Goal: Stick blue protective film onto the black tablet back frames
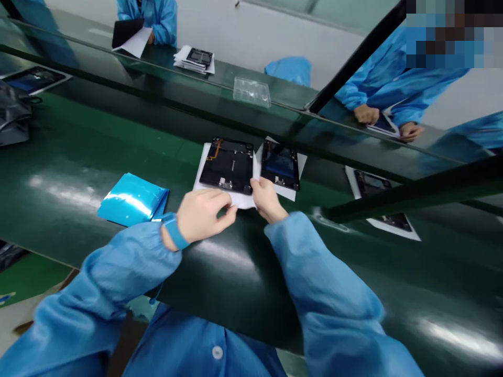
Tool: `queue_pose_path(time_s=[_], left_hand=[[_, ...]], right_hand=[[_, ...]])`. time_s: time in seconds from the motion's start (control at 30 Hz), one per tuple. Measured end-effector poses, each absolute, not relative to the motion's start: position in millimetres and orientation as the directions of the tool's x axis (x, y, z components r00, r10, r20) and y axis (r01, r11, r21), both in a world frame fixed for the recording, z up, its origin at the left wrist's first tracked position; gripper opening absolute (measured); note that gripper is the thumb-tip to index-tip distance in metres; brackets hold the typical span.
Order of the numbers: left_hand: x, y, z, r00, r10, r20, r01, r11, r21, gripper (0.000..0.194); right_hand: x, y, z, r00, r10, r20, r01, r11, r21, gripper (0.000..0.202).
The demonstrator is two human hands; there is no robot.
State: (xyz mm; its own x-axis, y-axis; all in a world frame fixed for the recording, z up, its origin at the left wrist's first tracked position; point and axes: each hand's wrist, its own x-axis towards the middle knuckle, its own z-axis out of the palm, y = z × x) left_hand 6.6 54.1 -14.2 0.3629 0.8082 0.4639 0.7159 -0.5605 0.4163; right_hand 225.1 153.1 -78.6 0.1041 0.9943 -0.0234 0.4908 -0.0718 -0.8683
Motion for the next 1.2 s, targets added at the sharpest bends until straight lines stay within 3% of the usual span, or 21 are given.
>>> queue_pose_path(time_s=[0.07, 0.13, 0.2, 0.3, 0.53, 0.63, 0.73, 0.8, 0.87, 0.97, 1.07, 1.2], left_hand=[[-27.0, 37.9, 3.0, 0.298, 0.842, 0.45, 0.811, -0.472, 0.345, 0.028], [-65.6, 33.7, 4.7, 0.149, 0.939, 0.309, 0.935, -0.235, 0.264, 0.024], [-100.9, 38.0, -6.0, 0.01, 0.992, 0.124, 0.976, -0.036, 0.213, 0.034], [-135.7, 49.3, -26.0, -0.08, 0.991, -0.111, 0.953, 0.108, 0.283, 0.041], [-155.2, 62.2, -18.3, -0.023, 0.96, -0.277, 0.889, 0.147, 0.434, 0.044], [-161.6, 64.5, -12.8, 0.03, 0.943, -0.332, 0.848, 0.152, 0.509, 0.05], [-169.3, 67.0, -11.6, 0.055, 0.932, -0.359, 0.822, 0.162, 0.547, 0.053], [-172.5, 67.3, -8.2, 0.049, 0.933, -0.357, 0.825, 0.164, 0.541, 0.05], [-169.2, 63.9, 0.2, 0.025, 0.943, -0.331, 0.839, 0.16, 0.52, 0.046], [-140.4, 46.9, 19.9, -0.002, 0.985, -0.17, 0.893, 0.078, 0.444, 0.033], [-82.9, 18.0, 34.6, 0.171, 0.983, 0.069, 0.917, -0.185, 0.354, 0.022], [-3.8, -12.4, 28.6, 0.537, 0.842, 0.051, 0.655, -0.454, 0.604, 0.021]], right_hand=[[250.8, 98.7, -76.6, 0.094, 0.994, -0.064, 0.447, -0.099, -0.889, 0.043], [277.0, 45.0, -74.9, 0.072, 0.991, -0.115, 0.406, -0.134, -0.904, 0.045], [300.6, -1.6, -75.5, 0.064, 0.982, -0.178, 0.385, -0.189, -0.903, 0.045], [323.5, -49.0, -81.1, 0.045, 0.964, -0.262, 0.428, -0.255, -0.867, 0.048], [332.4, -73.1, -89.3, -0.023, 0.981, -0.191, 0.668, -0.127, -0.733, 0.053], [331.4, -73.9, -86.6, -0.014, 0.997, -0.07, 0.827, -0.028, -0.562, 0.055], [327.8, -75.7, -81.2, -0.005, 0.976, 0.219, 0.952, 0.072, -0.297, 0.056], [322.5, -76.8, -75.5, -0.068, 0.932, 0.356, 0.957, 0.162, -0.241, 0.05], [312.7, -77.8, -67.2, -0.141, 0.898, 0.417, 0.908, 0.285, -0.306, 0.039], [285.9, -78.2, -51.2, -0.199, 0.894, 0.401, 0.739, 0.405, -0.537, 0.029], [249.3, -74.7, -38.8, -0.24, 0.921, 0.306, 0.505, 0.387, -0.771, 0.035], [213.0, -68.5, -36.4, -0.265, 0.948, 0.175, 0.302, 0.254, -0.919, 0.057]])
